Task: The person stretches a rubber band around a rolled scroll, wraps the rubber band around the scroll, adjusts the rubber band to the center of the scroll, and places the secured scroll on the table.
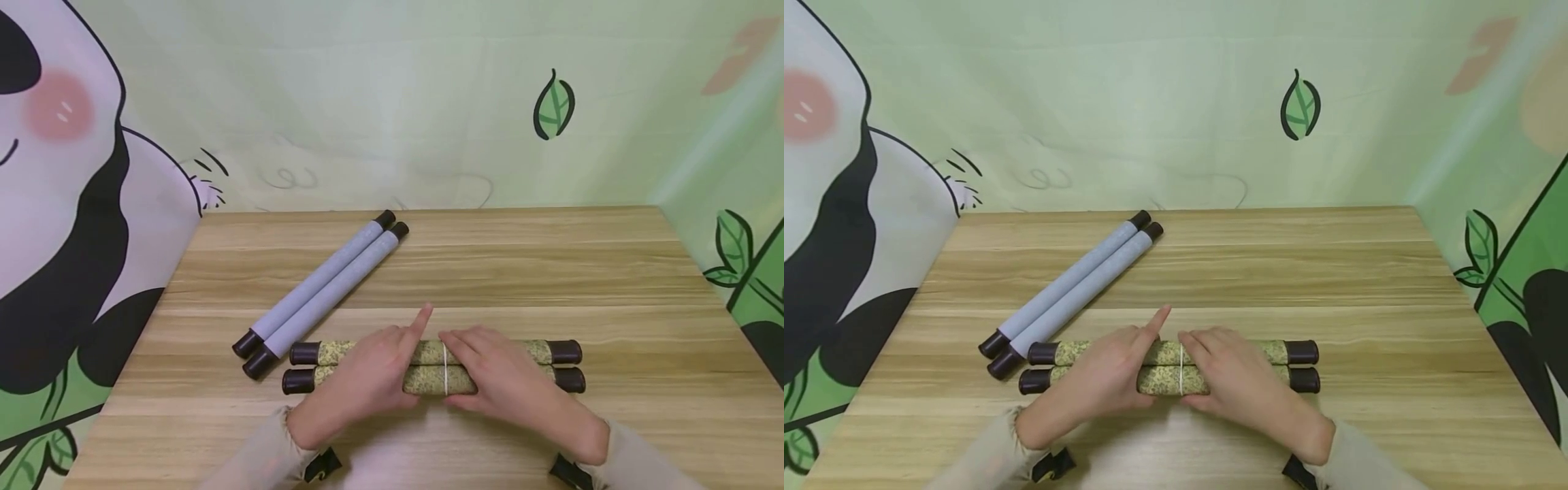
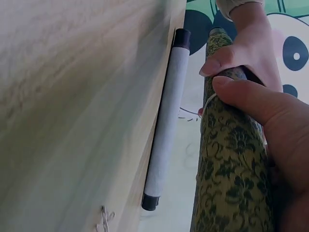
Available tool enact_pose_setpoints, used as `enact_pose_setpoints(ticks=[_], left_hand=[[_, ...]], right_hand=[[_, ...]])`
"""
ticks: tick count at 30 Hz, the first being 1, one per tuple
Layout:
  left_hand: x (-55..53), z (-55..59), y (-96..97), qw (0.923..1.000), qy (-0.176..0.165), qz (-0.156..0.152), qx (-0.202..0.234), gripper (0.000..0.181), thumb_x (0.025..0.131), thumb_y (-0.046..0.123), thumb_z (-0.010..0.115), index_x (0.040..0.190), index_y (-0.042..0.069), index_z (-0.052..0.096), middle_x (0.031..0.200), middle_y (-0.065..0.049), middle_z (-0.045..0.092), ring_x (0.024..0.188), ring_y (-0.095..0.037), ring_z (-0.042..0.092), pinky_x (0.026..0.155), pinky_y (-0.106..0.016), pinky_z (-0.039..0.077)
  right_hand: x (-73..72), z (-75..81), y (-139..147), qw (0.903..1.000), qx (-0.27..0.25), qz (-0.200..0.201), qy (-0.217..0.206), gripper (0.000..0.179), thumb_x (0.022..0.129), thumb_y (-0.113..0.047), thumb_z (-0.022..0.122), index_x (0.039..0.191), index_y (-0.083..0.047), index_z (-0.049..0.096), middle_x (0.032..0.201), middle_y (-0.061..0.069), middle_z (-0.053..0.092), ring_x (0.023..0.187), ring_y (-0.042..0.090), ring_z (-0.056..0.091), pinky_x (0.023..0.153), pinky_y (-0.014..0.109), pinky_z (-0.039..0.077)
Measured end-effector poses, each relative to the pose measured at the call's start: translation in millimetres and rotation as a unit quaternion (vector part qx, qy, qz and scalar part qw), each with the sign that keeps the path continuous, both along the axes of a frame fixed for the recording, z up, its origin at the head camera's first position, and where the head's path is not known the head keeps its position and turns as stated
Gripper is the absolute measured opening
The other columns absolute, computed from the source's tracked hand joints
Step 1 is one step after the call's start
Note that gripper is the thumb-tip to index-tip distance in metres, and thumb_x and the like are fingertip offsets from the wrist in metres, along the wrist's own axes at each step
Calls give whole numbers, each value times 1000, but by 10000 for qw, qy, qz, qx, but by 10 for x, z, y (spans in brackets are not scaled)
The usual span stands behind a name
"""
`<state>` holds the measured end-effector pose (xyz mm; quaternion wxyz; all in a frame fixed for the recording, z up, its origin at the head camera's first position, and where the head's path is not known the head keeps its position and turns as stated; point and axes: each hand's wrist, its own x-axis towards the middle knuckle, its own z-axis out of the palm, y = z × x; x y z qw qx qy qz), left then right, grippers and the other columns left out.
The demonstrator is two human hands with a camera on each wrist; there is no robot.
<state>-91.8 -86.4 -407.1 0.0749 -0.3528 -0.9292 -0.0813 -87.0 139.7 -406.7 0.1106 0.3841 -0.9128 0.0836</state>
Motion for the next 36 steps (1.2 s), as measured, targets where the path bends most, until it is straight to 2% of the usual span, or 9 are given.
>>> enact_pose_setpoints(ticks=[3,8,11,16,20,26,31,36], left_hand=[[15,-15,40,9999,-48,-154,58,134,58,47,91,156,-1,15,102,-5,72,89,-16,66,86,-29,58],[36,-51,96,9994,53,-332,6,134,62,57,86,156,-2,13,108,-5,73,92,-15,67,90,-28,57],[37,-65,98,9997,43,-240,-11,134,61,58,87,157,-1,14,107,-5,72,91,-14,67,87,-27,57],[8,-67,64,10000,-80,-44,-15,128,60,50,88,156,2,19,97,-3,71,83,-14,65,77,-26,57],[-35,-55,16,9998,-58,131,-117,125,59,49,87,156,4,23,94,-2,70,78,-13,63,71,-26,56],[-82,-53,-34,9999,33,66,-142,114,63,52,86,153,6,33,115,-4,70,94,-17,68,83,-29,59],[-77,-125,-38,9992,-357,-140,-151,97,67,51,85,144,6,48,122,-6,68,106,-20,67,94,-33,57],[-47,-260,-10,9962,-800,-244,-254,90,69,54,82,139,4,53,125,-7,66,110,-20,65,97,-33,56]], right_hand=[[21,-33,-51,9999,-37,114,9,87,70,-53,81,133,1,57,125,12,68,114,28,65,101,43,53],[48,-76,-112,9995,-77,293,44,87,72,-55,78,133,3,57,125,11,67,115,25,65,102,41,52],[51,-83,-106,9997,-95,232,-16,90,71,-58,78,135,2,55,127,11,67,116,25,64,103,41,52],[24,-59,-20,9992,-7,-22,-393,100,67,-58,81,142,0,49,132,12,64,119,28,64,103,44,52],[-9,-29,81,9984,60,-226,-519,95,67,-52,85,141,-2,51,130,12,65,118,29,64,102,45,53],[-58,-39,143,9988,-29,-221,-436,86,71,-48,83,138,-4,54,128,11,66,117,28,64,101,45,53],[-28,-108,160,9974,-75,-182,-687,83,72,-45,84,137,-2,55,126,12,66,115,29,65,99,46,54],[26,-186,150,9941,42,-246,-1058,83,72,-45,83,136,-1,55,128,14,66,114,31,66,97,47,55]])
